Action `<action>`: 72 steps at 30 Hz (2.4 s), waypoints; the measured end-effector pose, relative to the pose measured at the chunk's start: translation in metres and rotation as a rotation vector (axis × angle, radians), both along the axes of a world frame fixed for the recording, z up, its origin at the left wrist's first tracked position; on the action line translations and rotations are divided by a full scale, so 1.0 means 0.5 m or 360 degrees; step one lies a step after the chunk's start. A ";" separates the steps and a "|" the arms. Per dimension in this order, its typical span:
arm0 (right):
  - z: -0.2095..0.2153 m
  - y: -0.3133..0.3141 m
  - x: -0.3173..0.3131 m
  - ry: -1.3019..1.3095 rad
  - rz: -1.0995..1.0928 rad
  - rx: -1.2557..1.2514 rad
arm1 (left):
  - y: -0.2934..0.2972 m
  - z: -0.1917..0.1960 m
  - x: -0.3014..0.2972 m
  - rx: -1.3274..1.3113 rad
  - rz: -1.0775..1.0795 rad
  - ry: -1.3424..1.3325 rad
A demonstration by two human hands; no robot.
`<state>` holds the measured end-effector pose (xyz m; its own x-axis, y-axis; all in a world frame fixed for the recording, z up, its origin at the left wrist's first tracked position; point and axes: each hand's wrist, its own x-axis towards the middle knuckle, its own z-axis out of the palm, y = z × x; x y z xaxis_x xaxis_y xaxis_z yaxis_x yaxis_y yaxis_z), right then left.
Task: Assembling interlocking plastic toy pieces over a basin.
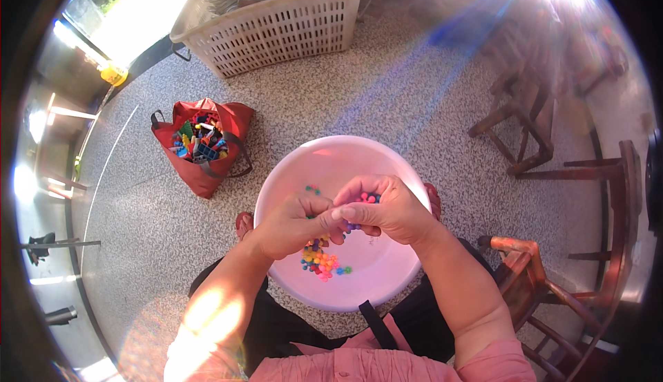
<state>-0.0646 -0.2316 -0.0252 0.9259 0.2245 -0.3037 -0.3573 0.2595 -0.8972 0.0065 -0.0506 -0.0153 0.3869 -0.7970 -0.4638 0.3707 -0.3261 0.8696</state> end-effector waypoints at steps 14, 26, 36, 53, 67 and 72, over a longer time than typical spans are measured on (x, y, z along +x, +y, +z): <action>-0.009 -0.029 -0.016 0.0064 -0.0188 0.0387 | 0.014 -0.005 0.009 -0.0588 0.0475 0.0730; -0.015 -0.001 -0.026 -0.0835 -0.0455 -0.0594 | -0.007 -0.036 -0.004 -0.0321 0.0487 0.0873; -0.021 -0.012 -0.033 -0.0394 -0.0765 0.0163 | -0.025 -0.031 -0.017 -0.0531 0.0706 0.1115; -0.021 0.011 -0.023 -0.0333 -0.0520 -0.0513 | -0.031 -0.025 -0.034 -0.0288 0.0539 -0.0190; -0.009 -0.008 -0.018 0.0096 -0.0402 0.0507 | -0.023 -0.050 -0.035 -0.0572 0.0566 0.0121; 0.001 -0.016 -0.018 0.0148 -0.0520 0.0934 | -0.015 -0.031 -0.015 -0.0638 0.0606 0.0767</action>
<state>-0.0736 -0.2394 -0.0246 0.9502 0.0895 -0.2986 -0.2465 0.8021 -0.5439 -0.0012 -0.0583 -0.0308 0.4977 -0.7921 -0.3533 0.7662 0.2106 0.6071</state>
